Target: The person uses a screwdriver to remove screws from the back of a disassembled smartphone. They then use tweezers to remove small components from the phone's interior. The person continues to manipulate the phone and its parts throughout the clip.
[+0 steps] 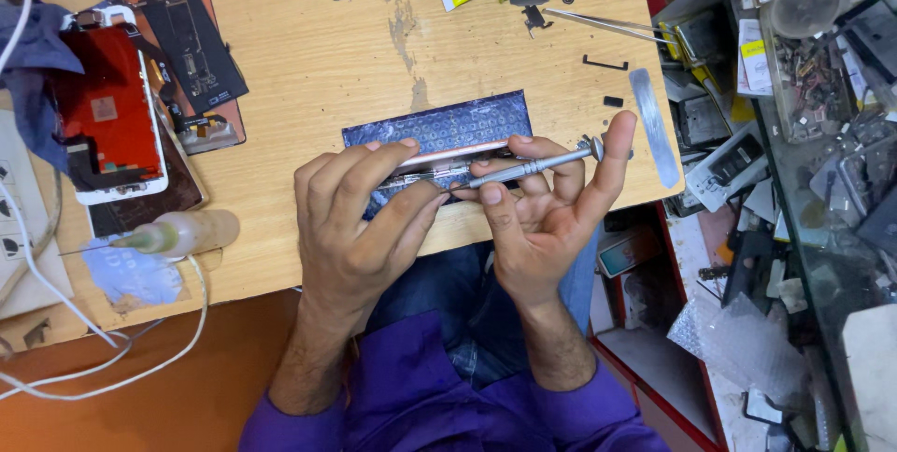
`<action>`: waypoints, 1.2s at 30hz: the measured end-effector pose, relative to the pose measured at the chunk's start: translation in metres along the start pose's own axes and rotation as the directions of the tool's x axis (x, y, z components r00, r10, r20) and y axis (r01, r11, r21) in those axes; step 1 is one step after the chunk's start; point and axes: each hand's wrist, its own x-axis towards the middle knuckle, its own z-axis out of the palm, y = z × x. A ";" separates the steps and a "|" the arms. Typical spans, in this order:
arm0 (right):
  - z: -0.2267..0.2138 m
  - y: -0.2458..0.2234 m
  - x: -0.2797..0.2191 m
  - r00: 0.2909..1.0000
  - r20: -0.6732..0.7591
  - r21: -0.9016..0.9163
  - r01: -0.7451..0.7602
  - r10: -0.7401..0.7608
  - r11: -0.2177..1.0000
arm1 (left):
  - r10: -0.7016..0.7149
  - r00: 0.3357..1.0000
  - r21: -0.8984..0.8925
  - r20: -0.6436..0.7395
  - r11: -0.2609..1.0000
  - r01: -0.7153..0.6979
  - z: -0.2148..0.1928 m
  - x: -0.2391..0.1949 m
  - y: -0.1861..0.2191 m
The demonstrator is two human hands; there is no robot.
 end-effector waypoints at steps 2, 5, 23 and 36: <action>0.000 0.001 0.000 1.000 0.000 0.001 0.006 -0.006 1.000 | -0.003 1.000 -0.006 -0.003 1.000 0.003 0.001 0.000 -0.001; -0.001 0.001 -0.001 1.000 0.003 -0.006 0.006 -0.006 1.000 | 0.004 1.000 0.003 -0.010 1.000 -0.004 0.002 -0.001 -0.002; -0.006 0.003 -0.002 0.999 0.007 -0.018 0.036 -0.035 0.999 | 0.004 1.000 0.015 -0.004 1.000 -0.004 0.002 -0.003 -0.002; -0.040 0.004 0.013 0.953 0.130 -0.513 0.301 -0.273 0.804 | 0.024 0.993 0.125 0.112 0.991 -0.038 0.007 -0.008 -0.005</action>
